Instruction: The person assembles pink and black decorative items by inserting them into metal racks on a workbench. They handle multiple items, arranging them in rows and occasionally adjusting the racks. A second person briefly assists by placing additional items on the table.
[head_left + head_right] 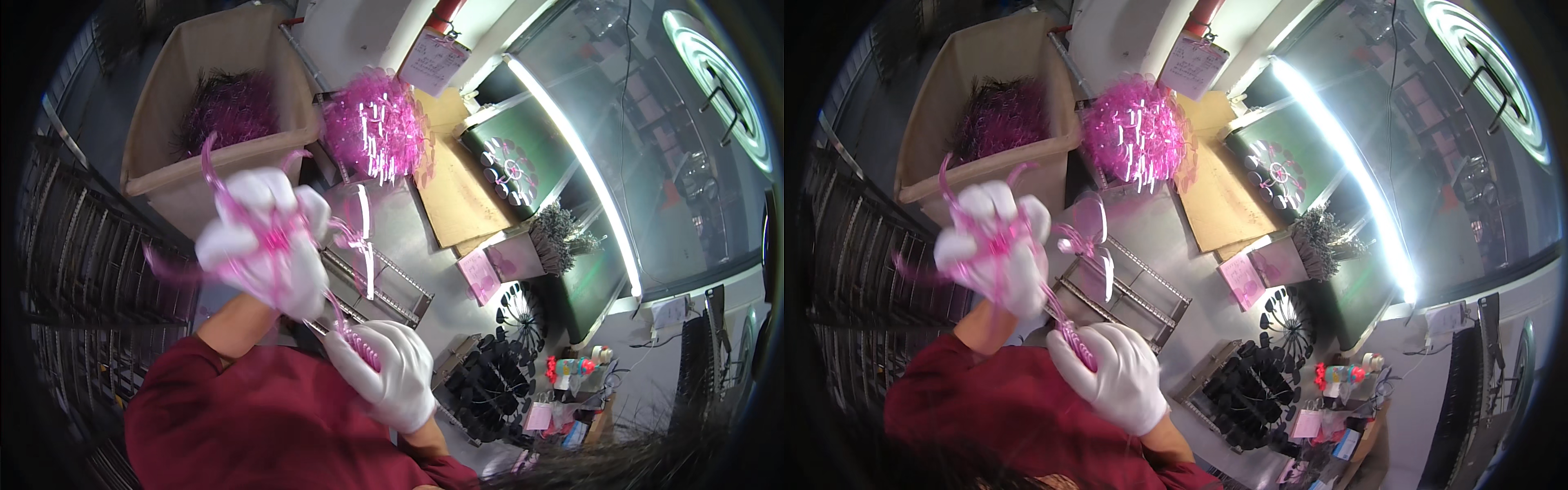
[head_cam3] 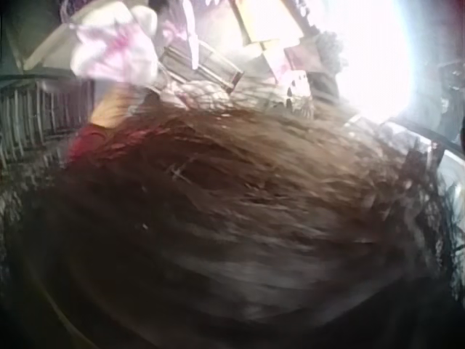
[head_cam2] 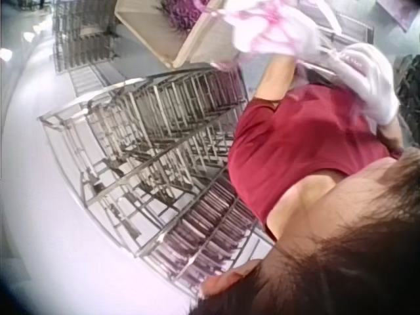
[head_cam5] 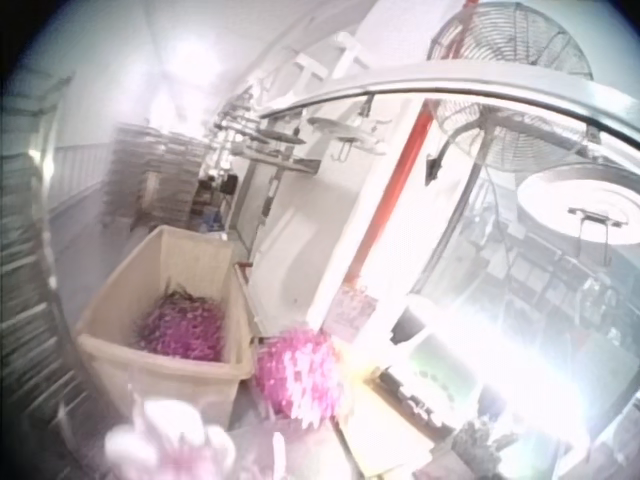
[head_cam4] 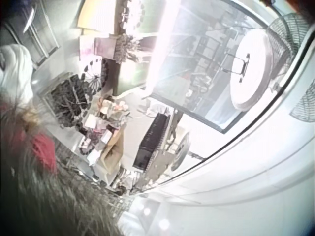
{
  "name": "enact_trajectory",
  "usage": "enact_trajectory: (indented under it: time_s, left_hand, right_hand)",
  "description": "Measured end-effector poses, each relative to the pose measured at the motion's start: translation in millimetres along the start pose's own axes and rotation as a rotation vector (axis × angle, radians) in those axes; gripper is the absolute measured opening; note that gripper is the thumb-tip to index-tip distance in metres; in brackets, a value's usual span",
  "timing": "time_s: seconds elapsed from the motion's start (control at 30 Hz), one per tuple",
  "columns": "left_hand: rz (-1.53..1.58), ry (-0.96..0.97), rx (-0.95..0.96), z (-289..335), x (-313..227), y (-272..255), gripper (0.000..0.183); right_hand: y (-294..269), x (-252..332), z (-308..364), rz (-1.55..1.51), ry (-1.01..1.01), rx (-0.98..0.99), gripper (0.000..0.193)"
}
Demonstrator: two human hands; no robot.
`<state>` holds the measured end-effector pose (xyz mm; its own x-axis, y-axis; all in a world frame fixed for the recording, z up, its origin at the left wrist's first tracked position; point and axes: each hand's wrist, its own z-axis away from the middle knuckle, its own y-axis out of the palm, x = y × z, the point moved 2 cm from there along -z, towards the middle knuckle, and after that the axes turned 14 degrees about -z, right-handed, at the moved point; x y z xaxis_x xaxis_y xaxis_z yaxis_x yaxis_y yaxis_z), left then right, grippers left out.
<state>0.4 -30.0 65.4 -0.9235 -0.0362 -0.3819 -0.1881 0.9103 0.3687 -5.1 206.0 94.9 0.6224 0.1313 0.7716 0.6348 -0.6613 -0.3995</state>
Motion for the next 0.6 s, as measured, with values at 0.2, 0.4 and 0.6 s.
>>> enact_trajectory:
  time_s: [0.2, 0.4, 0.6]
  left_hand:
    - [0.161, -0.103, -0.366, -17.0, -36.3, 38.5, 0.068]
    - [0.033, -0.208, -0.117, 6.6, -29.7, 51.3, 0.055]
    - [-1.707, -0.364, 0.075, -77.9, 14.2, -94.6, 0.09]
  right_hand:
    - [9.4, -57.9, 20.9, -1.584, 0.474, -0.328, 0.056]
    - [27.0, -51.5, 20.2, -1.795, 0.595, -0.186, 0.054]
    - [7.7, -44.2, 4.8, -0.006, 0.106, -0.065, 0.059]
